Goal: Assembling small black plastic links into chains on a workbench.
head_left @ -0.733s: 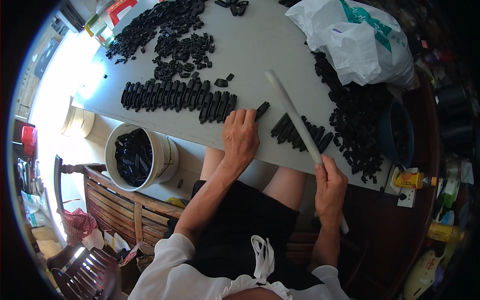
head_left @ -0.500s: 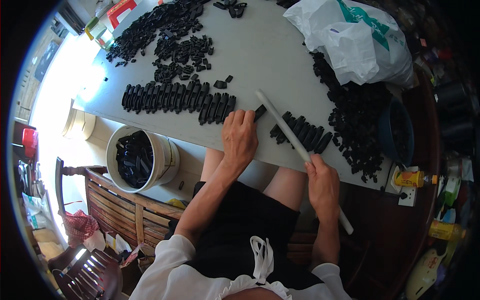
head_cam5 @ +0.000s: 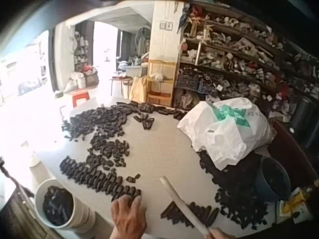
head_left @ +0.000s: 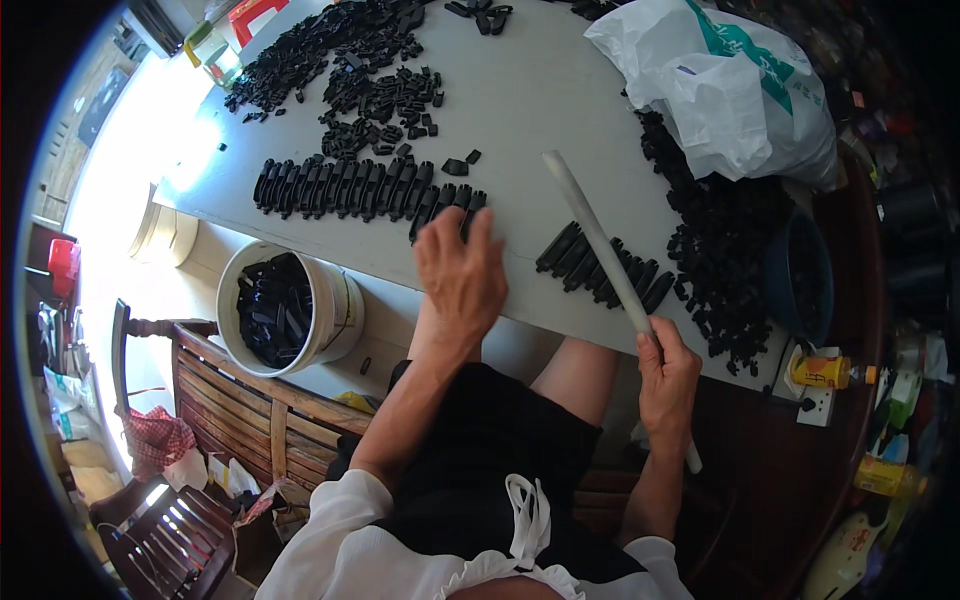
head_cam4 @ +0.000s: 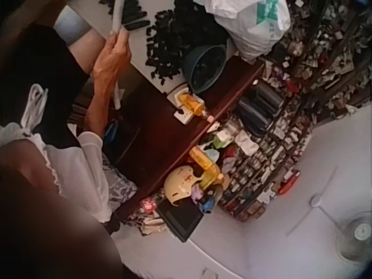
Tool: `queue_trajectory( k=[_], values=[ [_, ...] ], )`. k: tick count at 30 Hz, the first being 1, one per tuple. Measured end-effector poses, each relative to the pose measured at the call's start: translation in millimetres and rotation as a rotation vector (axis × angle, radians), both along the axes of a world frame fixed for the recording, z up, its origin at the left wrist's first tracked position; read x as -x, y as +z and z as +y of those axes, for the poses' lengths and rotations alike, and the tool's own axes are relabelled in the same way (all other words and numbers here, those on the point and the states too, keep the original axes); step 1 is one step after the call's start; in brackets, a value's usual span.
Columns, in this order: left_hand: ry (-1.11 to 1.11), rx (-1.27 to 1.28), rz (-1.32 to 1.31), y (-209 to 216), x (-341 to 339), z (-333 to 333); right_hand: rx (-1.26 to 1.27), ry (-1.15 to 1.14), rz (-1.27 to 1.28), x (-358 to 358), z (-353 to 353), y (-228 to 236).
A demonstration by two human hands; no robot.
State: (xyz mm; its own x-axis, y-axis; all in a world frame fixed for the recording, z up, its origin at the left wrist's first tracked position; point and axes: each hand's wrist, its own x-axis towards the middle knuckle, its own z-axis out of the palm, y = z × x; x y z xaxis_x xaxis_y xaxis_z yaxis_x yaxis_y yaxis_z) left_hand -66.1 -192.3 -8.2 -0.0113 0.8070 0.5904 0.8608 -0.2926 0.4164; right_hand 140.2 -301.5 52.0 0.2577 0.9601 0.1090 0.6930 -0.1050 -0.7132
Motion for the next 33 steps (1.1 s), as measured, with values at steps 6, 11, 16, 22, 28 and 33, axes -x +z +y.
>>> queue_trajectory(
  k=[6,11,16,22,28,33],
  values=[
    [0.068,0.068,0.024,-5,13,3,0.107,0.062,-0.049,15,4,7],
    [0.001,0.028,-0.028,-7,5,-2,0.146,0.112,-0.091,20,6,4],
    [-0.098,-0.009,-0.043,-13,2,0,0.065,0.064,-0.085,27,4,12],
    [-0.109,-0.029,-0.080,-11,1,1,0.314,0.109,-0.366,28,9,2],
    [-0.126,0.006,-0.106,-12,1,2,0.089,0.056,-0.203,28,-1,13],
    [-0.134,0.019,-0.140,-9,-1,2,0.160,0.120,-0.272,29,-5,-5]
  ],
)
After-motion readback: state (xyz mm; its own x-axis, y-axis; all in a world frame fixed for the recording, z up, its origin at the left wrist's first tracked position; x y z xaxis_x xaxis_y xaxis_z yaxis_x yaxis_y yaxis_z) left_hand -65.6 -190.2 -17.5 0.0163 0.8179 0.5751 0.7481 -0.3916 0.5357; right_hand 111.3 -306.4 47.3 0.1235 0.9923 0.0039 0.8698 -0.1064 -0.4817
